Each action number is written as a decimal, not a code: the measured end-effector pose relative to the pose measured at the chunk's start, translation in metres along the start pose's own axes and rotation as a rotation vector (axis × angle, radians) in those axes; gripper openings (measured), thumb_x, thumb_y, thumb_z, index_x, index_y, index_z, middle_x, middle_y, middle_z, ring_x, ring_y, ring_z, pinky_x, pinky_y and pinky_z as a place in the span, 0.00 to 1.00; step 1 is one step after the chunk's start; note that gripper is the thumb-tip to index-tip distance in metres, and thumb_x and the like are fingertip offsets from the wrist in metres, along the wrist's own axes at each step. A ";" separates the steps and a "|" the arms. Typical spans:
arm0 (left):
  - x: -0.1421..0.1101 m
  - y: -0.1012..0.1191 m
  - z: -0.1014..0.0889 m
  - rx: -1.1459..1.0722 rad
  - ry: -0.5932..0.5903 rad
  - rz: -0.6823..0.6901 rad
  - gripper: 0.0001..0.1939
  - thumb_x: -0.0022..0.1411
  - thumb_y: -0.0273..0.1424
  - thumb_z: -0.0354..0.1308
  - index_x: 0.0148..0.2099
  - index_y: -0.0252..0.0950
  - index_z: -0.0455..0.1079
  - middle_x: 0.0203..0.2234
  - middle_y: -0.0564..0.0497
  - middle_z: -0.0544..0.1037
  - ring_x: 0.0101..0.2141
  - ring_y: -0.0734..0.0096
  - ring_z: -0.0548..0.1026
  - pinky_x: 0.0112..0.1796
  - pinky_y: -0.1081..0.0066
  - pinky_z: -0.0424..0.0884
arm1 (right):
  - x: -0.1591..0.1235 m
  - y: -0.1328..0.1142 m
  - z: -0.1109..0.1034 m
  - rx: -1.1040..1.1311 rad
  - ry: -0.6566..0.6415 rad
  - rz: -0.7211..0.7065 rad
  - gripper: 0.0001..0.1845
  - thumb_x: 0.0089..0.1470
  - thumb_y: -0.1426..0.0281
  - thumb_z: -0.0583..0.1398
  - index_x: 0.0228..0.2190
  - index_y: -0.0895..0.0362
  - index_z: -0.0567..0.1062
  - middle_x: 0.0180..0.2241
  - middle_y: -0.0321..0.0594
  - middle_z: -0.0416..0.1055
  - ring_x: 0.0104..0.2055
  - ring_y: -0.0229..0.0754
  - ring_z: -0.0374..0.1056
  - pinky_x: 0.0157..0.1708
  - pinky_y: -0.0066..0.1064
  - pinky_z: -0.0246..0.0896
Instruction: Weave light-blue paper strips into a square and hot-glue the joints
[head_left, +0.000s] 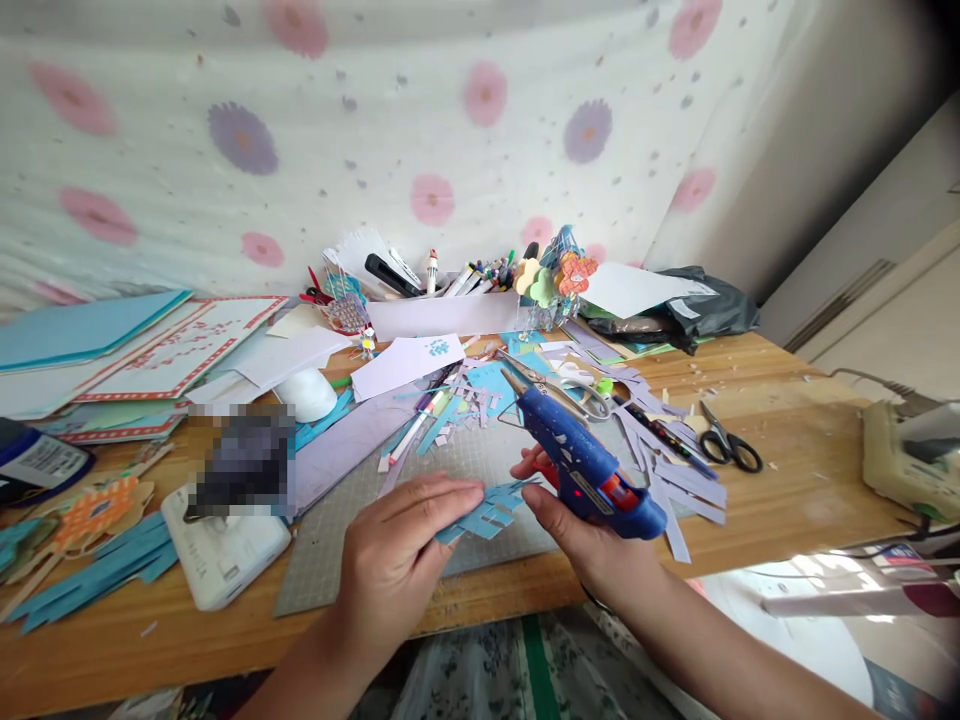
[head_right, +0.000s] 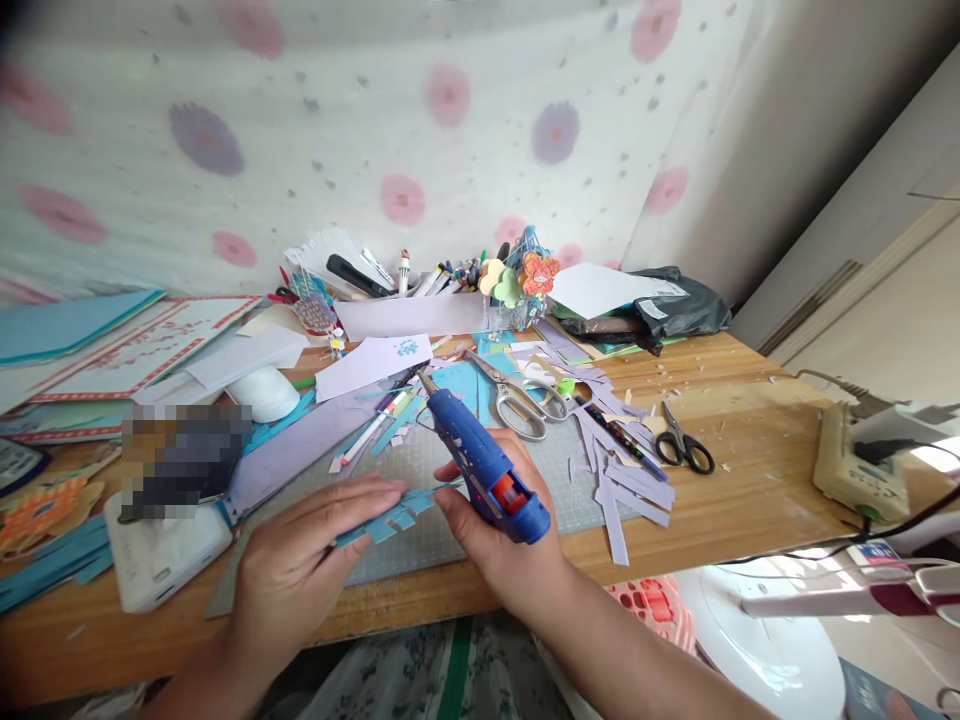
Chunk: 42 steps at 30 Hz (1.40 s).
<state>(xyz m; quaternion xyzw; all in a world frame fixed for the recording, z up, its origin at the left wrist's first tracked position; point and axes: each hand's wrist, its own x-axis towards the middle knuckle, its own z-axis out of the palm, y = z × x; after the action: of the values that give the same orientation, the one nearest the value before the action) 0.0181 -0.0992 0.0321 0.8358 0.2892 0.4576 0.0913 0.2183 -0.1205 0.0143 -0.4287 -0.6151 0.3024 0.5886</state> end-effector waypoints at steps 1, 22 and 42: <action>-0.001 0.000 0.000 0.010 0.005 0.008 0.15 0.59 0.19 0.55 0.45 0.39 0.74 0.38 0.51 0.82 0.40 0.73 0.79 0.47 0.75 0.72 | 0.000 0.000 0.001 0.012 0.004 0.007 0.10 0.53 0.72 0.62 0.39 0.48 0.71 0.38 0.38 0.71 0.45 0.46 0.70 0.49 0.45 0.65; -0.015 0.004 0.011 -0.126 0.147 -0.414 0.09 0.58 0.28 0.61 0.42 0.44 0.76 0.35 0.57 0.82 0.34 0.72 0.80 0.40 0.76 0.76 | -0.001 -0.011 0.005 -0.006 -0.029 -0.049 0.17 0.49 0.78 0.62 0.39 0.48 0.69 0.41 0.37 0.66 0.45 0.43 0.67 0.47 0.40 0.65; -0.010 0.002 0.007 -0.225 0.043 -0.255 0.17 0.54 0.15 0.54 0.39 0.41 0.73 0.36 0.53 0.81 0.37 0.72 0.79 0.41 0.74 0.75 | 0.010 -0.036 -0.001 -0.189 -0.032 -0.104 0.09 0.48 0.74 0.63 0.33 0.52 0.71 0.35 0.38 0.69 0.41 0.43 0.68 0.41 0.35 0.64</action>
<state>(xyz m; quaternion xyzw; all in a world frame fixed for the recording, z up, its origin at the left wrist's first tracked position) 0.0210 -0.1055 0.0221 0.7669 0.3417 0.4898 0.2352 0.2140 -0.1282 0.0500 -0.4447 -0.6716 0.2188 0.5508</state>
